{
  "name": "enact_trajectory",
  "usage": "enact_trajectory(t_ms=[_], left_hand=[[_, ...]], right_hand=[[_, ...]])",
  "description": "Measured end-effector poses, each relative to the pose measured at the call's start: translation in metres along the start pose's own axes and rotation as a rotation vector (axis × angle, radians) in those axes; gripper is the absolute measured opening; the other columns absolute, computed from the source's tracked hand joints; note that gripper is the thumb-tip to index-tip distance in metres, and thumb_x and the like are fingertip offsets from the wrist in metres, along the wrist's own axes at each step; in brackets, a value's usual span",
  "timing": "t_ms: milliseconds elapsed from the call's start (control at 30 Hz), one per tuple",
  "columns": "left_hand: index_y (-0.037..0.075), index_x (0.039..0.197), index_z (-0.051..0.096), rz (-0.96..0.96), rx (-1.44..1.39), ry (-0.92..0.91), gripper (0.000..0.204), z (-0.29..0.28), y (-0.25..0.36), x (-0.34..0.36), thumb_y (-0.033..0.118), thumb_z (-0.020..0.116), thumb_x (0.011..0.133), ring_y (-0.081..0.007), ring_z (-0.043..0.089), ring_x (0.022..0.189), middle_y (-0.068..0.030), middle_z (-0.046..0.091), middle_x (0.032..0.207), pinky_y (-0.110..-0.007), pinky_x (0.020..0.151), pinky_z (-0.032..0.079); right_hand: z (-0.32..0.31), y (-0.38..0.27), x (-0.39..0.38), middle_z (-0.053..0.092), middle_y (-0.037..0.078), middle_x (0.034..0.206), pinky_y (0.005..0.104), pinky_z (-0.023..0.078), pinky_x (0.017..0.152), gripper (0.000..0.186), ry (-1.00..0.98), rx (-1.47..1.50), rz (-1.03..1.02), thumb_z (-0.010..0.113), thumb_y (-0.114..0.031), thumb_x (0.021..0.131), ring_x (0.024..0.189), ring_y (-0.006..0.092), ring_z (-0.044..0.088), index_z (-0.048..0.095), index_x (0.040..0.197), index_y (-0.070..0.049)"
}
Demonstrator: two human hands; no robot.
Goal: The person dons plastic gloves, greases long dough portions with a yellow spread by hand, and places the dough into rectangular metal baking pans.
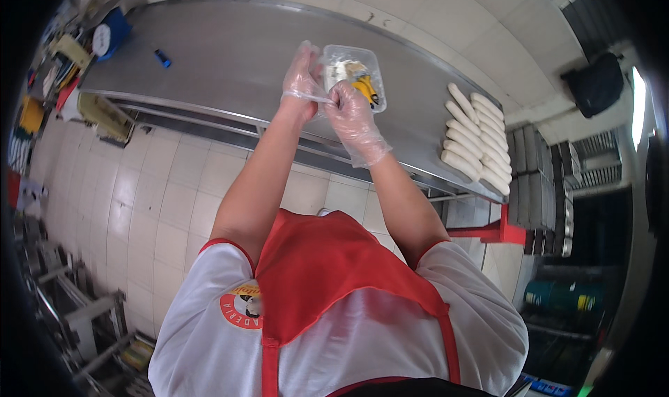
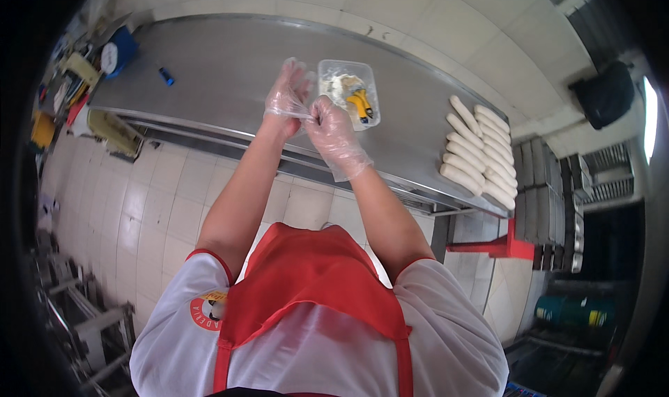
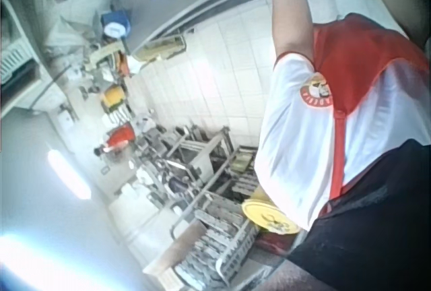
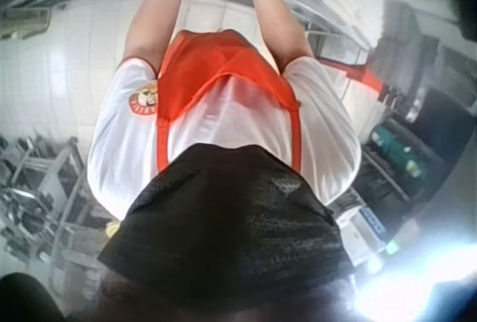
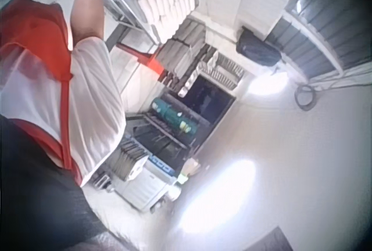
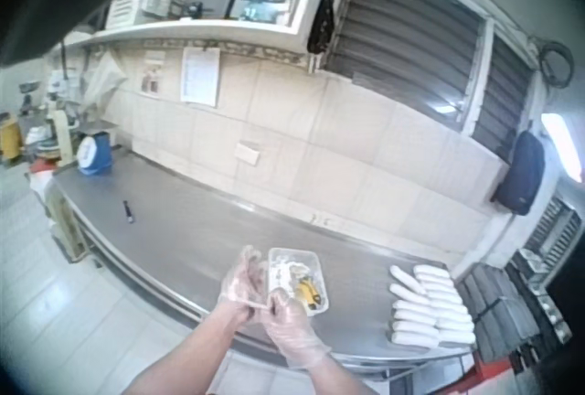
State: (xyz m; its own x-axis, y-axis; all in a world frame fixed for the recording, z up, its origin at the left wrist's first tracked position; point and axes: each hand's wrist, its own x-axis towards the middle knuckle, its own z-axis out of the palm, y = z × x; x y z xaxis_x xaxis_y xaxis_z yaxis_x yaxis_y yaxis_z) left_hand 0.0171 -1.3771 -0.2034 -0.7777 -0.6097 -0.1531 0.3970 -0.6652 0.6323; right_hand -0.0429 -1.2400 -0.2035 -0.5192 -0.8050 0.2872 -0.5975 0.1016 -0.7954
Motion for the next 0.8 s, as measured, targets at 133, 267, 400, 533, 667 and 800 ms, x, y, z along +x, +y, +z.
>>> enact_trajectory(t_ms=[133, 267, 400, 533, 667, 800], left_hand=[[0.011, 0.166, 0.025, 0.188, -0.022, -0.051, 0.086, 0.036, -0.020, -0.006, 0.062, 0.051, 0.102, -0.0373, 0.035, 0.151, -0.0136, 0.032, 0.169, -0.045, 0.127, 0.025], [0.010, 0.166, 0.024, 0.152, -0.433, -0.237, 0.096, 0.059, -0.009, -0.015, 0.074, 0.046, 0.099, -0.0419, 0.035, 0.152, -0.0164, 0.032, 0.168, -0.045, 0.127, 0.025], [0.008, 0.161, 0.035, 0.047, -0.785, -0.487, 0.094, 0.047, 0.009, -0.016, 0.077, 0.044, 0.098, -0.0435, 0.048, 0.142, -0.0211, 0.045, 0.159, -0.045, 0.125, 0.031], [0.009, 0.144, 0.059, 0.380, 0.289, -0.189, 0.069, 0.024, -0.023, 0.022, 0.059, 0.061, 0.096, -0.0403, 0.062, 0.126, -0.0251, 0.066, 0.132, -0.048, 0.125, 0.032], [0.008, 0.128, 0.072, 0.613, 1.139, 0.014, 0.052, 0.011, -0.034, 0.002, 0.049, 0.060, 0.099, -0.0314, 0.072, 0.103, -0.0182, 0.076, 0.111, -0.046, 0.124, 0.033], [0.010, 0.137, 0.066, 0.654, 1.449, 0.061, 0.060, -0.001, -0.034, 0.016, 0.056, 0.058, 0.100, -0.0317, 0.071, 0.112, -0.0163, 0.072, 0.125, -0.045, 0.124, 0.032]], right_hand=[[0.016, 0.006, -0.007, 0.068, 0.018, 0.081, 0.0418, 0.053, 0.074, 0.020, 0.242, -0.089, 0.082, 0.075, -0.012, 0.086, 0.079, 0.0312, 0.068, 0.062, 0.095, 0.000], [0.036, 0.021, -0.029, 0.071, 0.028, 0.090, 0.0517, 0.054, 0.076, 0.022, 0.164, 0.093, 0.107, 0.069, -0.016, 0.090, 0.086, 0.0482, 0.068, 0.066, 0.097, 0.005], [0.015, -0.016, -0.045, 0.068, 0.029, 0.085, 0.0558, 0.053, 0.076, 0.024, -0.109, -0.520, 0.081, 0.062, -0.018, 0.096, 0.082, 0.0505, 0.065, 0.063, 0.096, 0.005], [0.023, -0.007, -0.049, 0.068, 0.028, 0.085, 0.0542, 0.052, 0.074, 0.022, -0.078, -0.348, 0.028, 0.061, -0.016, 0.097, 0.082, 0.0474, 0.066, 0.063, 0.102, 0.004], [0.027, 0.005, -0.045, 0.068, 0.025, 0.088, 0.0528, 0.051, 0.072, 0.013, 0.337, -0.065, 0.147, 0.059, -0.007, 0.096, 0.083, 0.0443, 0.067, 0.063, 0.104, 0.002], [0.003, 0.018, -0.033, 0.066, 0.019, 0.087, 0.0521, 0.051, 0.072, 0.009, 0.043, -0.456, -0.174, 0.062, -0.009, 0.096, 0.083, 0.0423, 0.066, 0.062, 0.097, 0.000]])
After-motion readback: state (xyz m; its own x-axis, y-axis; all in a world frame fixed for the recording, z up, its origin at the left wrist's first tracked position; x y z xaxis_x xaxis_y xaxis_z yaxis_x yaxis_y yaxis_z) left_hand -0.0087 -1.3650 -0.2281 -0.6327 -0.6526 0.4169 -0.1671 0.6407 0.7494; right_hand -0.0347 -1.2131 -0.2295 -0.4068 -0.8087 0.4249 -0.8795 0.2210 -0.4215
